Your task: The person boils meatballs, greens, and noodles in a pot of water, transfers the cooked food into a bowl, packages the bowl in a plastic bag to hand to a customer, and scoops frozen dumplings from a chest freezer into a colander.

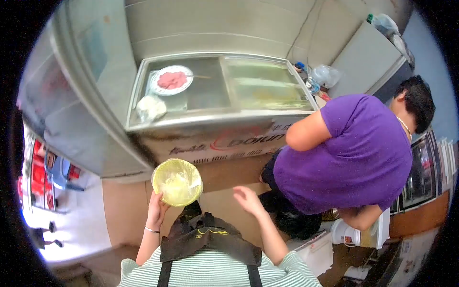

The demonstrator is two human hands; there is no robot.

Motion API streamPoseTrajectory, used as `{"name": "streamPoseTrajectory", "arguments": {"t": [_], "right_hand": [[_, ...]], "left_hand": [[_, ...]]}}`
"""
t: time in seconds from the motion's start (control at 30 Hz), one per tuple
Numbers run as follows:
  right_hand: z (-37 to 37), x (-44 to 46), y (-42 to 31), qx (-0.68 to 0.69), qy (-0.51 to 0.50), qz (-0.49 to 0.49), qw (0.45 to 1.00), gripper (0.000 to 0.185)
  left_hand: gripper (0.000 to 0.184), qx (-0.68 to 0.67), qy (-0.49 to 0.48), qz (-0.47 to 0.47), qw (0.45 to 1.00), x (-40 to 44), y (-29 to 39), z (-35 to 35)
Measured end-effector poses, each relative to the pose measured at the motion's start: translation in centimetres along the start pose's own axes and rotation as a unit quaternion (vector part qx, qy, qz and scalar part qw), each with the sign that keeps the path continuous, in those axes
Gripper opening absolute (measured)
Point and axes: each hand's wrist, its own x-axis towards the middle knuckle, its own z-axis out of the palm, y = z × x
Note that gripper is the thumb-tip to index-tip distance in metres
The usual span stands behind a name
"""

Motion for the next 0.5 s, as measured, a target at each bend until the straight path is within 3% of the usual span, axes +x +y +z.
{"name": "streamPoseTrajectory", "arguments": {"t": [0.23,0.37,0.5], "right_hand": [[-10.0,15.8,-1.5,0.046,0.133,0.013,0.99,0.03],[-15.5,21.6,2.6,0.115,0.196,0.026,0.973,0.027],[-22.3,29.0,10.1,0.125,0.293,0.065,0.946,0.027]], "left_hand": [[0.039,0.019,-0.077,0.01,0.997,20.2,7.2,8.5],[0.034,0.151,-0.114,-0.005,0.982,28.5,9.5,15.0],[0.033,0.193,-0.124,-0.028,0.973,33.5,8.2,20.9]]}}
